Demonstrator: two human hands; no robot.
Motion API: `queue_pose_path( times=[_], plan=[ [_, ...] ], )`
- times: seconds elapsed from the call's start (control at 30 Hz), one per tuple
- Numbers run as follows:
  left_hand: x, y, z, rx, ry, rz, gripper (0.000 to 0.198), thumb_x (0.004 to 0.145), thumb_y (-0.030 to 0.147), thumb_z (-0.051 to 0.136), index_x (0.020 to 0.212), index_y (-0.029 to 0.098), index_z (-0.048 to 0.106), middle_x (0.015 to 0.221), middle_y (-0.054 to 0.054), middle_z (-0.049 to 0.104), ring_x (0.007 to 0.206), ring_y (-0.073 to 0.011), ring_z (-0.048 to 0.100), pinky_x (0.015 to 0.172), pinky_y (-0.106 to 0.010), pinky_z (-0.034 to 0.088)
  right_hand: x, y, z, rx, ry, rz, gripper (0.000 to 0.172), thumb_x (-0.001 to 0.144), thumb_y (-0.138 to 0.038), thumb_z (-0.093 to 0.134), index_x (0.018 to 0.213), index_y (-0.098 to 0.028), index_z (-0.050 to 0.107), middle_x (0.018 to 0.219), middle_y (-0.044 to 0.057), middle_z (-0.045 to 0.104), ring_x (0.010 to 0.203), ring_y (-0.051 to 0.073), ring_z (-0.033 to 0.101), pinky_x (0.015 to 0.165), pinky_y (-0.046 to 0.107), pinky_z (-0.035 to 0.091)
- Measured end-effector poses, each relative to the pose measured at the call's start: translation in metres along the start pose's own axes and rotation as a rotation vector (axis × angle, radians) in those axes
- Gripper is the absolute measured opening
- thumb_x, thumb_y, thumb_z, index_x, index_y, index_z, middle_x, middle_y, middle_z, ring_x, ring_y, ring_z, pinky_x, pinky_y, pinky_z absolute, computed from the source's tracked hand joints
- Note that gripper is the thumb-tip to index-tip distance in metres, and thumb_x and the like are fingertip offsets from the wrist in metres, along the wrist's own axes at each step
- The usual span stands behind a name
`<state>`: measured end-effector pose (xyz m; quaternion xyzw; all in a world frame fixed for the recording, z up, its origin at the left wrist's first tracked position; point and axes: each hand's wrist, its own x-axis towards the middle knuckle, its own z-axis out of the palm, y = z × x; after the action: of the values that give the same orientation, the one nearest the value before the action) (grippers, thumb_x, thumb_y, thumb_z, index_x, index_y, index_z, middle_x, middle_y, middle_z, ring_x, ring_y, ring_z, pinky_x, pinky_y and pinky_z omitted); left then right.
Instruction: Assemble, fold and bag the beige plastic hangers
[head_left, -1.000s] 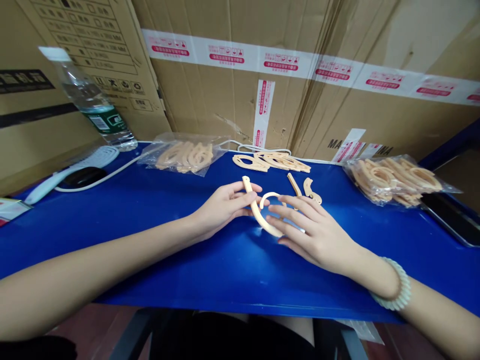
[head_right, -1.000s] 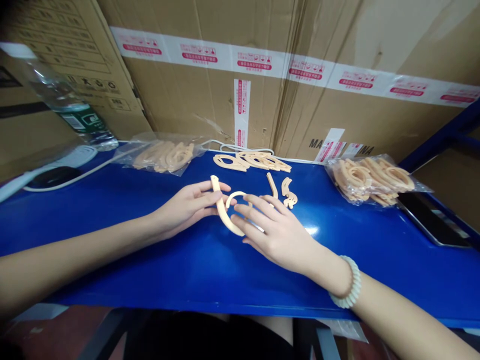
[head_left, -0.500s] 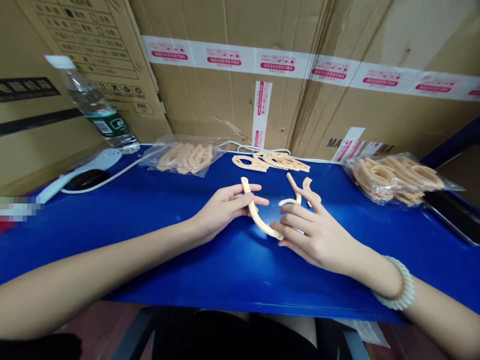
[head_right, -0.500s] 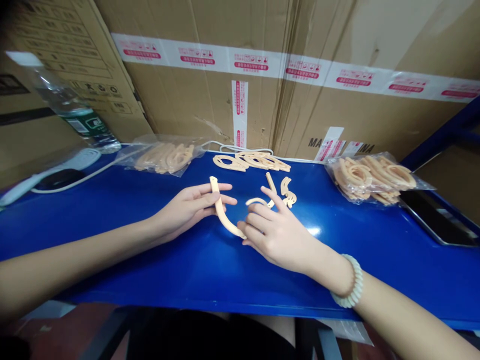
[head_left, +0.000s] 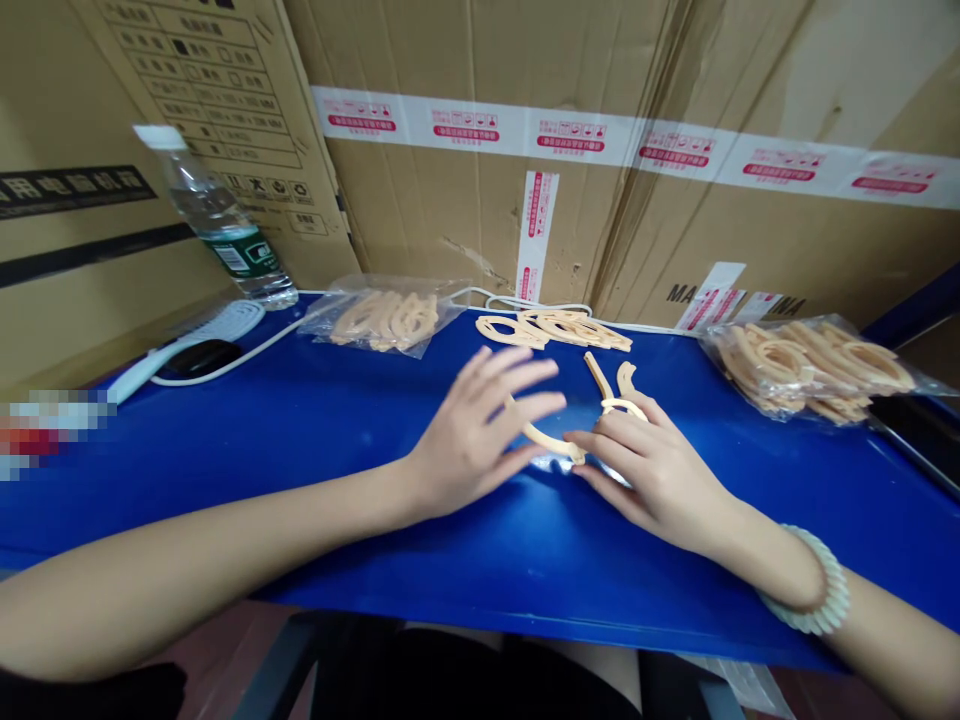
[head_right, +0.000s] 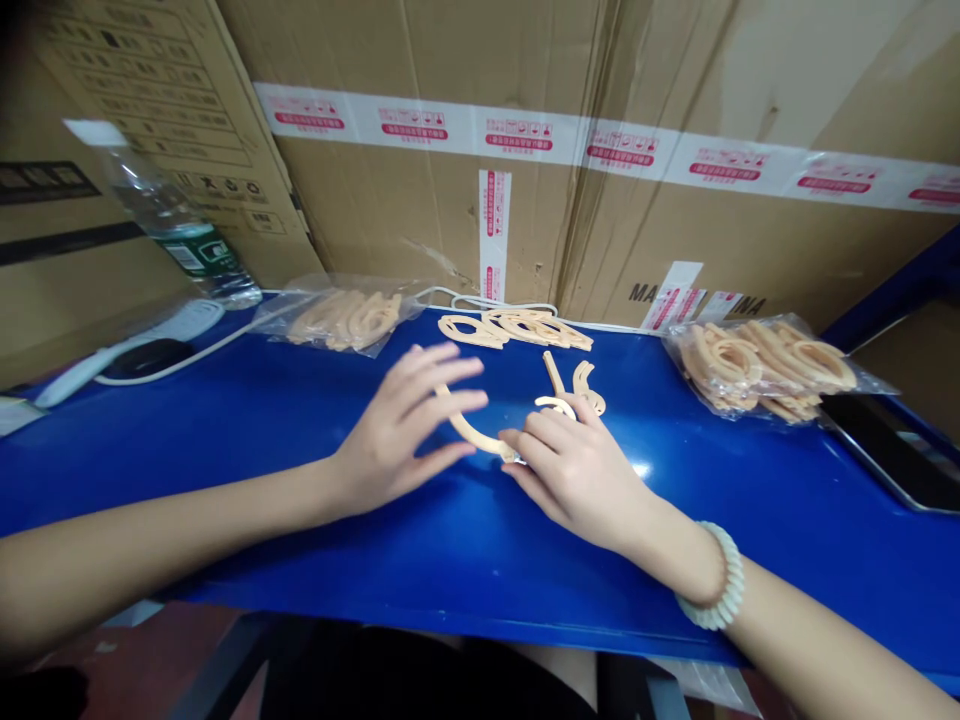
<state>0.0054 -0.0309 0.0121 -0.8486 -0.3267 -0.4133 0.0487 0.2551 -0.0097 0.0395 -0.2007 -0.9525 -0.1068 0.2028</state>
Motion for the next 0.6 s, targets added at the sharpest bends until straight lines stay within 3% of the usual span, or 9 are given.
queue_pose_path(
  times=[0.07, 0.2, 0.47, 0.6],
  plan=[
    [-0.002, 0.004, 0.003, 0.052, -0.116, 0.127, 0.026, 0.098, 0.027, 0.06, 0.123, 0.019, 0.06, 0.134, -0.011, 0.065, 0.133, -0.0267, 0.053, 0.122, -0.054, 0.026, 0.0, -0.003, 0.002, 0.001, 0.0, -0.004, 0.022, 0.102, -0.025, 0.049, 0.108, -0.015, 0.067, 0.082, 0.005, 0.064, 0.078, 0.02, 0.057, 0.09, 0.042, 0.043],
    [-0.004, 0.009, 0.012, 0.043, -0.165, 0.129, 0.014, 0.102, 0.024, 0.051, 0.103, 0.016, 0.063, 0.111, -0.007, 0.074, 0.103, -0.0195, 0.068, 0.112, -0.045, 0.037, 0.0, -0.011, 0.005, 0.004, -0.012, -0.021, 0.024, 0.104, -0.026, 0.048, 0.106, -0.014, 0.068, 0.081, 0.005, 0.063, 0.077, 0.019, 0.055, 0.084, 0.039, 0.043],
    [-0.007, 0.008, 0.019, 0.129, -0.23, 0.134, 0.023, 0.105, 0.022, 0.042, 0.092, 0.014, 0.059, 0.092, -0.006, 0.07, 0.086, -0.0198, 0.064, 0.09, -0.038, 0.047, -0.001, -0.015, 0.009, -0.019, 0.081, -0.076, 0.02, 0.101, -0.023, 0.055, 0.103, -0.01, 0.07, 0.077, 0.005, 0.061, 0.085, 0.022, 0.052, 0.088, 0.041, 0.041],
    [-0.009, 0.007, 0.023, 0.14, -0.263, 0.176, 0.025, 0.106, 0.021, 0.04, 0.091, 0.014, 0.058, 0.087, -0.005, 0.066, 0.084, -0.02, 0.06, 0.089, -0.038, 0.045, -0.003, -0.012, 0.01, 0.162, 0.046, 0.004, 0.02, 0.1, -0.03, 0.059, 0.103, -0.014, 0.07, 0.076, 0.003, 0.059, 0.082, 0.02, 0.05, 0.083, 0.037, 0.04]
  ],
)
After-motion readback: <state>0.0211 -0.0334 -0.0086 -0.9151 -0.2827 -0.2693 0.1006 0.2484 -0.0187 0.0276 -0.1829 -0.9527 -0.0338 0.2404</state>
